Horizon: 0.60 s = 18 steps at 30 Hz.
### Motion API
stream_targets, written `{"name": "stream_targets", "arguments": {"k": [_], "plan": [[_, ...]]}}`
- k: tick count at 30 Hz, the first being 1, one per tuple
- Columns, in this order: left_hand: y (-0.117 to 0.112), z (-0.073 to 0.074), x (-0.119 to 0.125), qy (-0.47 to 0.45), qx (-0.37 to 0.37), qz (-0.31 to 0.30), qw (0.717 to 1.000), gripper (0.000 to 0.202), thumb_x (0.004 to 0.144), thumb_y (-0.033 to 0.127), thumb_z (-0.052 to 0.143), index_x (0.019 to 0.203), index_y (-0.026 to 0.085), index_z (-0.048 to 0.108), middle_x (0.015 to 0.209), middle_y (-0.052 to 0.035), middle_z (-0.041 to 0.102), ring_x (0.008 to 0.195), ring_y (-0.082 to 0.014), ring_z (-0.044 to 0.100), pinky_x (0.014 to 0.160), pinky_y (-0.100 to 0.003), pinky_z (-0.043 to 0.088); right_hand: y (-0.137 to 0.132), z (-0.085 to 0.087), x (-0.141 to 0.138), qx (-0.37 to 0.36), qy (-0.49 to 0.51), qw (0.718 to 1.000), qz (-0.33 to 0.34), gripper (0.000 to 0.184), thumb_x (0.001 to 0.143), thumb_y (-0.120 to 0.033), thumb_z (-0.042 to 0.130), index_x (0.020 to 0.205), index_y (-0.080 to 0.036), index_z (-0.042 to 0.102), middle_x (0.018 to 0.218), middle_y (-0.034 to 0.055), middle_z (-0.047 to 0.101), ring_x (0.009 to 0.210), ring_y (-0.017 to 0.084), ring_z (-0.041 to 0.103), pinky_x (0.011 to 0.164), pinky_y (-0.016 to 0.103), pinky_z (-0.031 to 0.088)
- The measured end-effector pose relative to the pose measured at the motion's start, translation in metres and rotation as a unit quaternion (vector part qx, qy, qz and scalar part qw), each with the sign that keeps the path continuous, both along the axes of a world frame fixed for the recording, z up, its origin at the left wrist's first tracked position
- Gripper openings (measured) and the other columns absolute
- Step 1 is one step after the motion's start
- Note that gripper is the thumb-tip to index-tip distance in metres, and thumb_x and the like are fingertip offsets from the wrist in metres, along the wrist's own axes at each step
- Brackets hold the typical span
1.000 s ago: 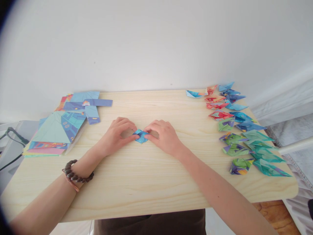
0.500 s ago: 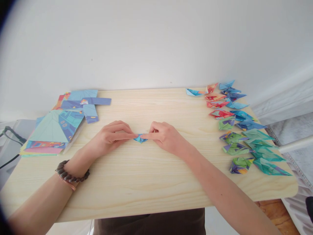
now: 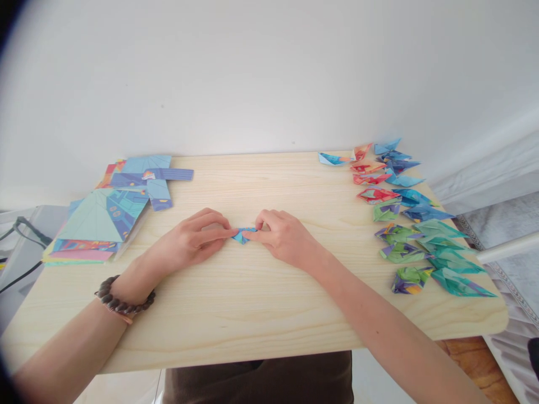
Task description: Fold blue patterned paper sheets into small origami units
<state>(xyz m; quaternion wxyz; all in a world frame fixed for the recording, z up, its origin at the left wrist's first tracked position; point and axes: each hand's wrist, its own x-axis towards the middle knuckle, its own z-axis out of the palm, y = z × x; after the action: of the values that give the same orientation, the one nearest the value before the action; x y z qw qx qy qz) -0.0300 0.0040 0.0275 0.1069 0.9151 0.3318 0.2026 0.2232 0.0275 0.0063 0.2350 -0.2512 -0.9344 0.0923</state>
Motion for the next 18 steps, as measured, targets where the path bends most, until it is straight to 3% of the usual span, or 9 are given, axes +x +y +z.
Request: {"name": "stream_targets", "arguments": {"k": [5, 9, 18], "plan": [[-0.010, 0.001, 0.006, 0.036, 0.044, 0.102, 0.993, 0.023, 0.084, 0.030, 0.057, 0.103, 0.029, 0.069, 0.100, -0.0057, 0.061, 0.090, -0.0214, 0.053, 0.075, -0.036, 0.047, -0.003, -0.001, 0.000, 0.007, 0.001, 1.000, -0.020, 0.033, 0.089, -0.015, 0.047, 0.112, -0.030, 0.065, 0.091, 0.0048, 0.056, 0.079, 0.015, 0.050, 0.073, 0.032, 0.042], [-0.017, -0.003, 0.019, 0.017, 0.065, 0.172, 0.983, 0.020, 0.086, 0.037, 0.056, 0.089, 0.026, 0.073, 0.091, -0.0048, 0.063, 0.083, -0.0186, 0.053, 0.070, -0.031, 0.045, -0.007, 0.000, -0.002, 0.013, 0.001, 0.999, -0.033, 0.033, 0.087, -0.014, 0.047, 0.110, -0.028, 0.066, 0.091, 0.0054, 0.058, 0.080, 0.017, 0.050, 0.072, 0.033, 0.041], [-0.029, -0.006, 0.037, 0.045, 0.063, 0.272, 0.959, 0.027, 0.085, 0.048, 0.056, 0.089, 0.026, 0.071, 0.090, -0.0046, 0.064, 0.084, -0.0206, 0.052, 0.066, -0.032, 0.042, -0.017, 0.003, -0.006, 0.005, -0.004, 0.997, -0.076, 0.030, 0.090, -0.014, 0.041, 0.102, -0.019, 0.067, 0.090, 0.0077, 0.062, 0.084, 0.019, 0.053, 0.074, 0.034, 0.044]]}}
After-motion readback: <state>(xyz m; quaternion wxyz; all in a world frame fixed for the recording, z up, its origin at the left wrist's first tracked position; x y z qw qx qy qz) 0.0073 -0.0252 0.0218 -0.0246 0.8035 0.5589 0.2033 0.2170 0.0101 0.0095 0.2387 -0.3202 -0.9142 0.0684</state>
